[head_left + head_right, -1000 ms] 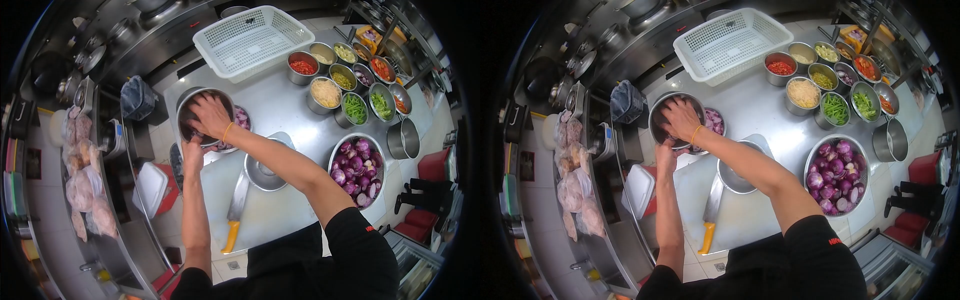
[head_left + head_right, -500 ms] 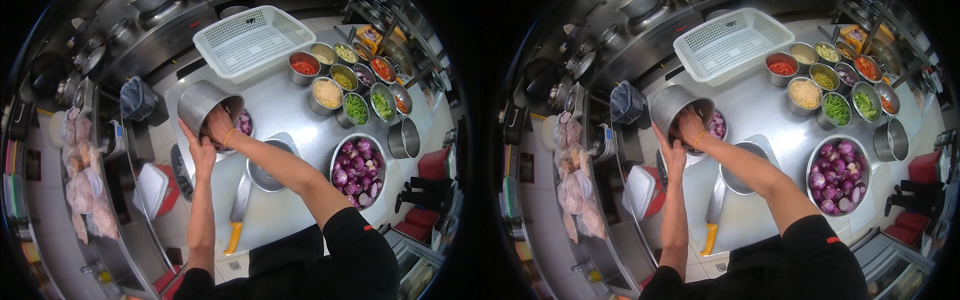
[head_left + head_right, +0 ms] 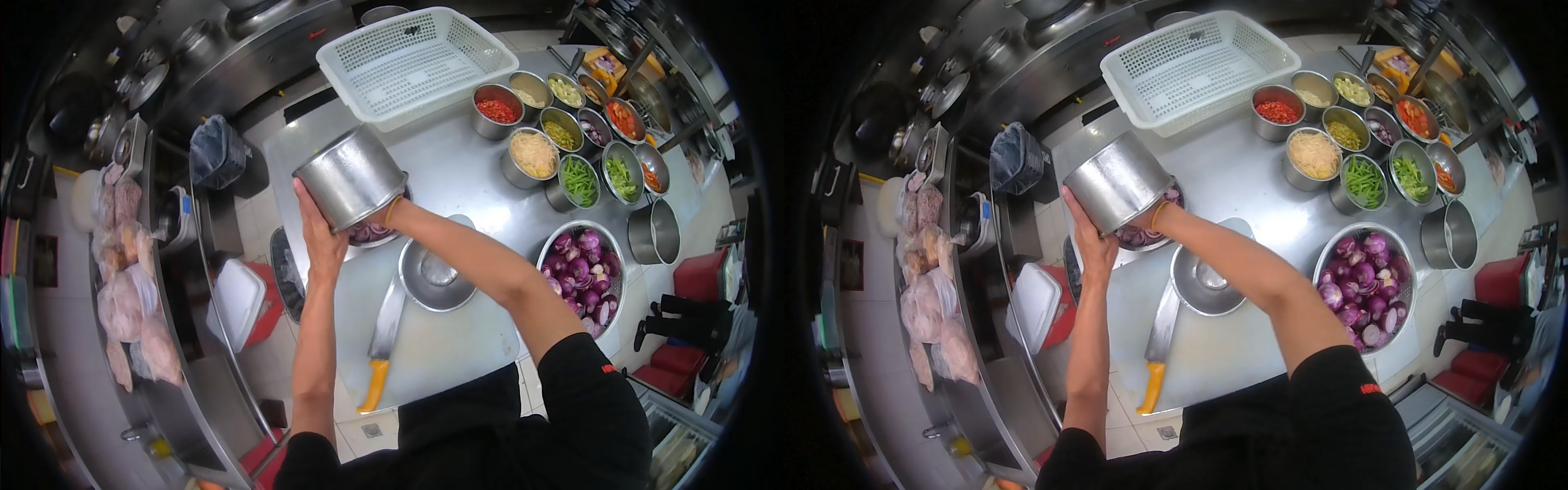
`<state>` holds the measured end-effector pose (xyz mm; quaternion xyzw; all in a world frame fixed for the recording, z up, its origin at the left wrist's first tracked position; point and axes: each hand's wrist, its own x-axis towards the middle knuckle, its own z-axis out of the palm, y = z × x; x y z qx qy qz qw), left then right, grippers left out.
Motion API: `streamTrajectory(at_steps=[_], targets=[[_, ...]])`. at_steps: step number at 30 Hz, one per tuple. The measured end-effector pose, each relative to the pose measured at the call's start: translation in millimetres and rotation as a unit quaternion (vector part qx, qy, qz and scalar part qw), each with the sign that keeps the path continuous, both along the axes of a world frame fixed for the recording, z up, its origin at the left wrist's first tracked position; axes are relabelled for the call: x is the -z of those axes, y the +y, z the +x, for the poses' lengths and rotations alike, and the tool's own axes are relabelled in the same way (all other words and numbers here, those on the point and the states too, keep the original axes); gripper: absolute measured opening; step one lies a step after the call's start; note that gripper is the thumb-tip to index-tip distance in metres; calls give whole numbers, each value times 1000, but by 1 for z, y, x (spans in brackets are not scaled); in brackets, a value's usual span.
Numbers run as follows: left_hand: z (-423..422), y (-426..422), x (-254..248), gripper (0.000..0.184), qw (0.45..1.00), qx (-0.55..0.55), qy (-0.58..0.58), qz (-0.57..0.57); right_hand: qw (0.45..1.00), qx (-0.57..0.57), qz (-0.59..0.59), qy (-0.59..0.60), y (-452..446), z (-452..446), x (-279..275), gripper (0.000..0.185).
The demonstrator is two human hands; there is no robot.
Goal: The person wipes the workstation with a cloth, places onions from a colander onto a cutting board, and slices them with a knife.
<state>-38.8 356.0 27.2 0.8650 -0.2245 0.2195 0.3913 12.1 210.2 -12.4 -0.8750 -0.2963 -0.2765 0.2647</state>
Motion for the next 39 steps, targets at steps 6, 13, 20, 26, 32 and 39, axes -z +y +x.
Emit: streamTrajectory(at_steps=[6,13,20,26,32,39], targets=[[5,2,-13,101,995,-63,24,-74,983,-73,99,134,-39,-6,-9,47],[-1,12,-29,89,885,-158,210,-383,897,197,174,355,-96,-19,-11,35],[4,65,9,53,710,-119,390,-575,709,125,245,650,-94,-24,5,28],[-20,99,21,44,697,-135,425,-562,735,120,304,593,-120,-43,-41,27],[-61,93,3,53,702,-168,466,-512,740,170,341,555,-240,-44,-149,18],[-108,66,-23,55,703,-200,453,-511,726,279,438,451,-441,36,-170,10]])
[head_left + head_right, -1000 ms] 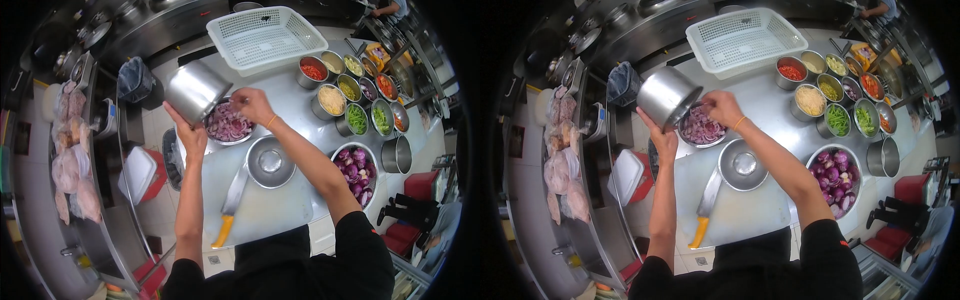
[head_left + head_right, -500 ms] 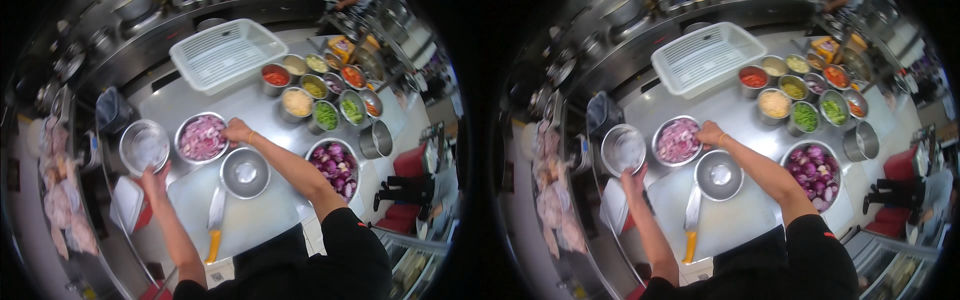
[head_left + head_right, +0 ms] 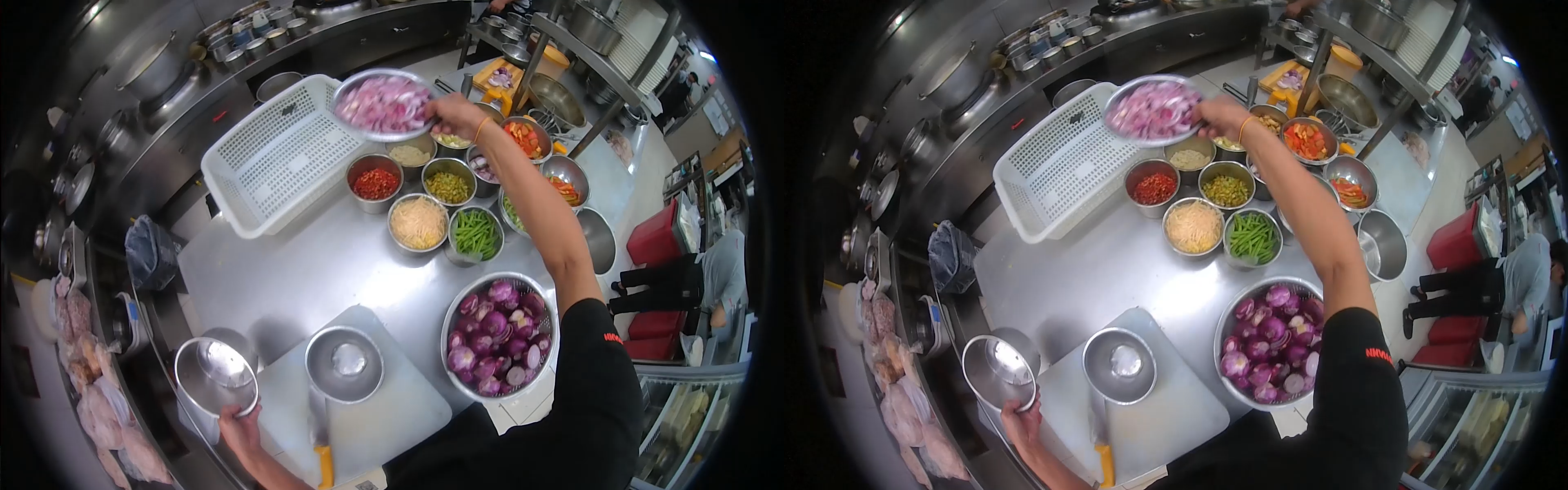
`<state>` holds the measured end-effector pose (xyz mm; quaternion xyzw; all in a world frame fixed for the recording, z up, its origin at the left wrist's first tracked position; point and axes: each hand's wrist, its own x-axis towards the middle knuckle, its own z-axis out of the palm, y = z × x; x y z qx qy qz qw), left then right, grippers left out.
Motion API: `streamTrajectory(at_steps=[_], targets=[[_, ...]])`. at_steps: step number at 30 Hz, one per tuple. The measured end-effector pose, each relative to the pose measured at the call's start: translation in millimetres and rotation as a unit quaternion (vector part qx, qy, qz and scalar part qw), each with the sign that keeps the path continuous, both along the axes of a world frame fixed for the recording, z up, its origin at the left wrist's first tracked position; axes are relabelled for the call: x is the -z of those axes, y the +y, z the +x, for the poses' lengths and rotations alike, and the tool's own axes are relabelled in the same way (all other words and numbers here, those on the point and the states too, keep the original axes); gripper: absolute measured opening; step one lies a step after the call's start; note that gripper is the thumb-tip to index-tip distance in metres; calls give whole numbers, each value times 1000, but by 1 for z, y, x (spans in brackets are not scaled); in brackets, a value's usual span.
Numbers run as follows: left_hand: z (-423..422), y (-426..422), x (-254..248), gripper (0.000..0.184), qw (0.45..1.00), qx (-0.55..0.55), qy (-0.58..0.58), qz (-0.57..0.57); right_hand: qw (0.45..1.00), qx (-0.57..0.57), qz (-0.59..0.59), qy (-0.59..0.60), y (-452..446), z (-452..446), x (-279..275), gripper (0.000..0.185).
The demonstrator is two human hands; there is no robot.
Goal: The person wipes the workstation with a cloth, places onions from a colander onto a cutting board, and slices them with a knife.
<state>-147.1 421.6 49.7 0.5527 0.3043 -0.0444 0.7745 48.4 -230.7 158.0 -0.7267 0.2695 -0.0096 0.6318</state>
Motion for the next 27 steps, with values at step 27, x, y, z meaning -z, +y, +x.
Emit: streamTrajectory(at_steps=[27], targets=[[96,-132,8,30,985,143,54,79,985,151,60,61,-262,153,199,10]])
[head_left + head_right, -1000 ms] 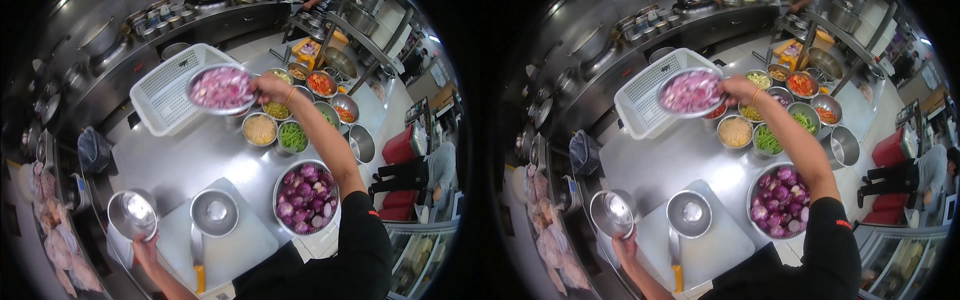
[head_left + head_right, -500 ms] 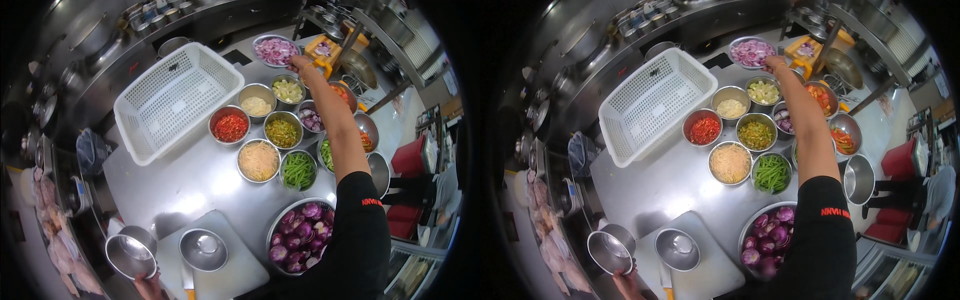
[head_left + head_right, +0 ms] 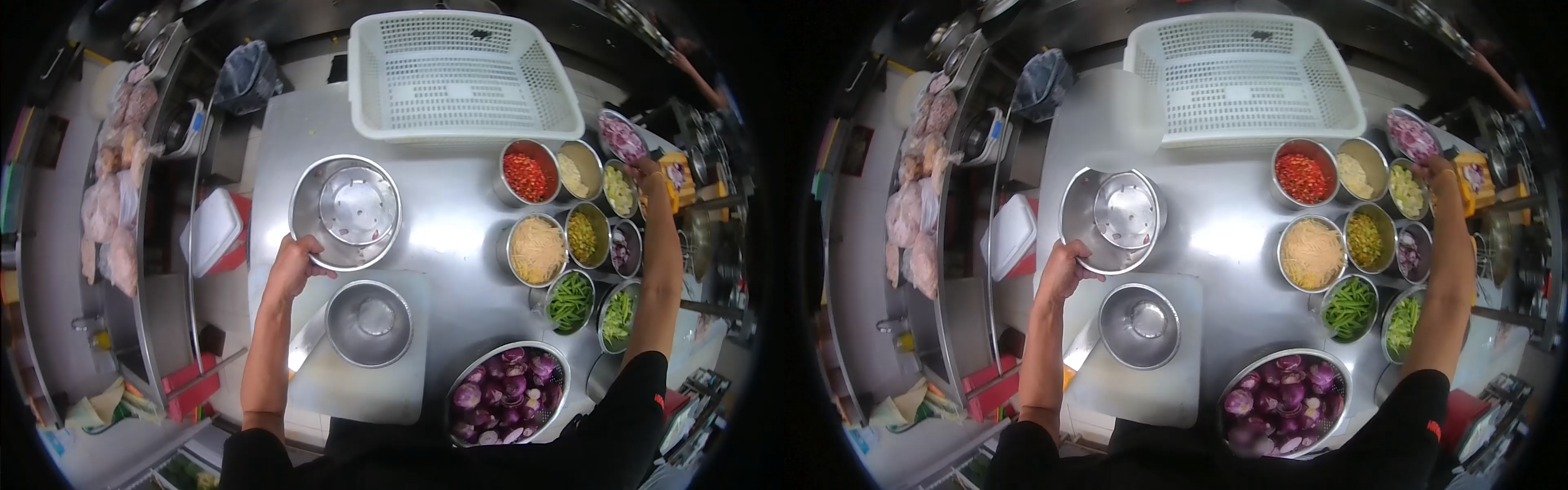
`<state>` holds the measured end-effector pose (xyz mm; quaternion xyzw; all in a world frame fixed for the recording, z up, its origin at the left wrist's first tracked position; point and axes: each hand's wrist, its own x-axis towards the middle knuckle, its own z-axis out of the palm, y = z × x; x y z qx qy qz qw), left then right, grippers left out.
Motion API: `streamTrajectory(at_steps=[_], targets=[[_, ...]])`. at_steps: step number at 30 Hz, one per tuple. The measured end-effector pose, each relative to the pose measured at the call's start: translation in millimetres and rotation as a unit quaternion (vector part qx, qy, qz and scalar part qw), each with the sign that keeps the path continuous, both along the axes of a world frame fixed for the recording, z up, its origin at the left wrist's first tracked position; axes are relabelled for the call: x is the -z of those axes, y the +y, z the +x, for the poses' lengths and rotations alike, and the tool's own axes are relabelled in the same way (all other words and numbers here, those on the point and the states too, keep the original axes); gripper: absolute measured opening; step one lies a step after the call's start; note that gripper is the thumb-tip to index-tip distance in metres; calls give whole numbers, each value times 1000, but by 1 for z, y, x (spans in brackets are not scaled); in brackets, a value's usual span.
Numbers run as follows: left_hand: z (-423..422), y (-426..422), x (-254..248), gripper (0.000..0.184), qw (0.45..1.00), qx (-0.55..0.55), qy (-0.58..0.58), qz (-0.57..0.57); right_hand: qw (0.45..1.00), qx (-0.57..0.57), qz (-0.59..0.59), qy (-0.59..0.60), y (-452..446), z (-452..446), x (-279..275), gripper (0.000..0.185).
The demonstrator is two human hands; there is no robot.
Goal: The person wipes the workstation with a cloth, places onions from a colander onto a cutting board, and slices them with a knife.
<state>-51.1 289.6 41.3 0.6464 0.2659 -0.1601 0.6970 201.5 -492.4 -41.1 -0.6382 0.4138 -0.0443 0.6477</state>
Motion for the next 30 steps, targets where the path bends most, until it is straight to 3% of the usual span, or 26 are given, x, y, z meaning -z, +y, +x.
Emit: streamTrajectory(at_steps=[4,6,8,9,12,13,14,17,19,20,22,23,25,26,28,30], targets=[[18,-18,6,38,995,96,31,0,957,-67,-251,133,60,-39,-68,30],[32,-30,15,39,990,137,34,9,870,-168,-445,129,83,-62,-89,39],[38,-40,24,40,979,191,69,-14,898,-167,-406,-23,143,-116,-112,46],[44,-44,33,39,973,213,84,-13,903,-208,-376,7,169,-142,-130,44],[55,-50,50,40,946,312,89,-30,928,-248,-260,-96,259,-248,-162,38],[50,-50,42,46,944,314,88,-56,930,-256,-239,-112,284,-285,-165,36],[49,-44,38,65,939,323,105,-46,926,-248,-265,-104,308,-322,-166,36],[-3,-6,-7,74,944,258,-74,192,893,-240,-374,-69,381,-420,-164,41],[-48,42,-6,76,894,258,-127,345,952,-183,-211,-124,430,-473,-132,43],[-73,64,-4,77,848,271,-146,430,943,-214,-228,-113,455,-487,-120,44],[-130,98,-2,69,817,332,-64,467,948,-243,-204,-26,515,-494,-126,50],[-159,107,1,67,814,358,-32,456,946,-246,-207,-41,535,-493,-95,57],[-214,113,10,59,805,405,53,430,965,-218,-134,57,572,-475,-81,79],[-238,108,6,59,810,380,16,446,976,-182,-112,31,587,-469,-60,86],[-278,107,12,63,821,319,-54,471,983,-160,-84,28,602,-454,-23,53],[-293,118,27,65,848,254,-117,451,980,-168,-101,25,610,-456,-24,34]])
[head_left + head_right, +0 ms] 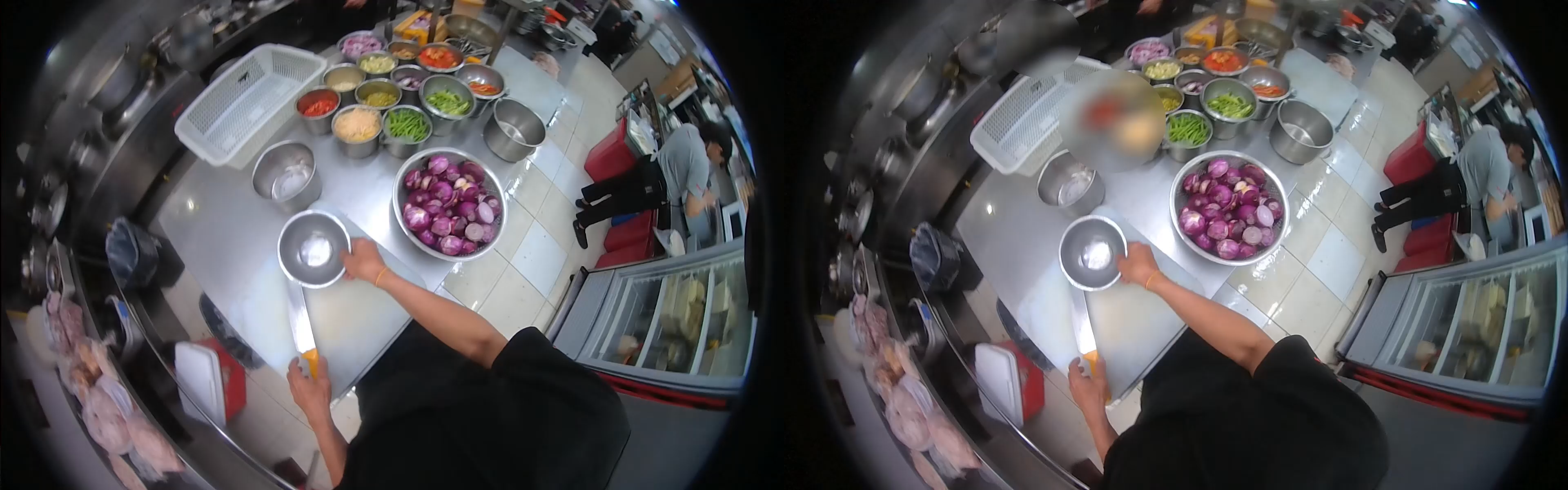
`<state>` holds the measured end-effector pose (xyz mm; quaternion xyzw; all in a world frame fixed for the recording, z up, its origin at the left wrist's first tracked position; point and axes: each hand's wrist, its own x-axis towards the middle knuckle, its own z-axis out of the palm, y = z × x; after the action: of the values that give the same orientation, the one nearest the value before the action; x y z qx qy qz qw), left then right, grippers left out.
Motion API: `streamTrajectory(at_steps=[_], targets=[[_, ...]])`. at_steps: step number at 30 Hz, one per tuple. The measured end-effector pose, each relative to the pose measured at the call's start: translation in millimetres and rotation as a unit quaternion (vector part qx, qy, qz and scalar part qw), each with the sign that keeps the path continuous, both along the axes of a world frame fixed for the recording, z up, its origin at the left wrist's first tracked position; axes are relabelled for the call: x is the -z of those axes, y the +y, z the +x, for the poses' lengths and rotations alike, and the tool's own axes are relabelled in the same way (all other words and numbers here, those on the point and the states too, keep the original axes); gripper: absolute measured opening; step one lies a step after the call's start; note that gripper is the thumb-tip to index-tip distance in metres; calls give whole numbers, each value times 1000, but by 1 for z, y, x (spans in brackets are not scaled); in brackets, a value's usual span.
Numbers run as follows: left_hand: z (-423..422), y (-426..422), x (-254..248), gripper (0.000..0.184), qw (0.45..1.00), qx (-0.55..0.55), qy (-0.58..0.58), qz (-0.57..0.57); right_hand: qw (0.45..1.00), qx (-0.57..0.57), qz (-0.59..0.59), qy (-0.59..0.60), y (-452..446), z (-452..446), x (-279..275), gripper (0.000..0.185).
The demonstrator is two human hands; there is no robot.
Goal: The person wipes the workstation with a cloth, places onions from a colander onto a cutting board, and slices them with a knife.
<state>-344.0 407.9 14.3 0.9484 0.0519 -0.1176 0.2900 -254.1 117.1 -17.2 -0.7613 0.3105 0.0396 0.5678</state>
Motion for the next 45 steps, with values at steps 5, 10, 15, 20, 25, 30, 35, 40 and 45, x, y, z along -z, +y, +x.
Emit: streamTrajectory(at_steps=[5,10,15,20,25,30,35,40,45], targets=[[-10,2,-24,49,940,-60,-86,-325,992,-103,-42,-67,18,-46,-55,30],[-13,-25,-54,31,851,-75,9,-520,973,-221,25,-54,-6,-104,-143,28],[-20,-122,-76,24,799,-22,40,-600,961,-213,-120,-127,-85,-171,-148,30],[-45,-252,-87,31,756,-39,125,-641,978,-10,107,-179,-205,-255,-132,43],[-57,-333,-91,36,749,-14,125,-650,963,145,-41,-222,-348,-309,-110,41],[-67,-391,-121,34,764,-14,84,-639,936,187,-145,-260,-460,-268,-124,45],[-76,-476,-140,33,760,-28,54,-647,896,209,-142,-366,-552,-147,-121,44],[-46,-588,-105,41,756,28,101,-646,885,250,-215,-329,-670,-100,-111,46],[-20,-754,-105,33,700,37,233,-674,870,368,-288,-157,-829,-173,-46,57]])
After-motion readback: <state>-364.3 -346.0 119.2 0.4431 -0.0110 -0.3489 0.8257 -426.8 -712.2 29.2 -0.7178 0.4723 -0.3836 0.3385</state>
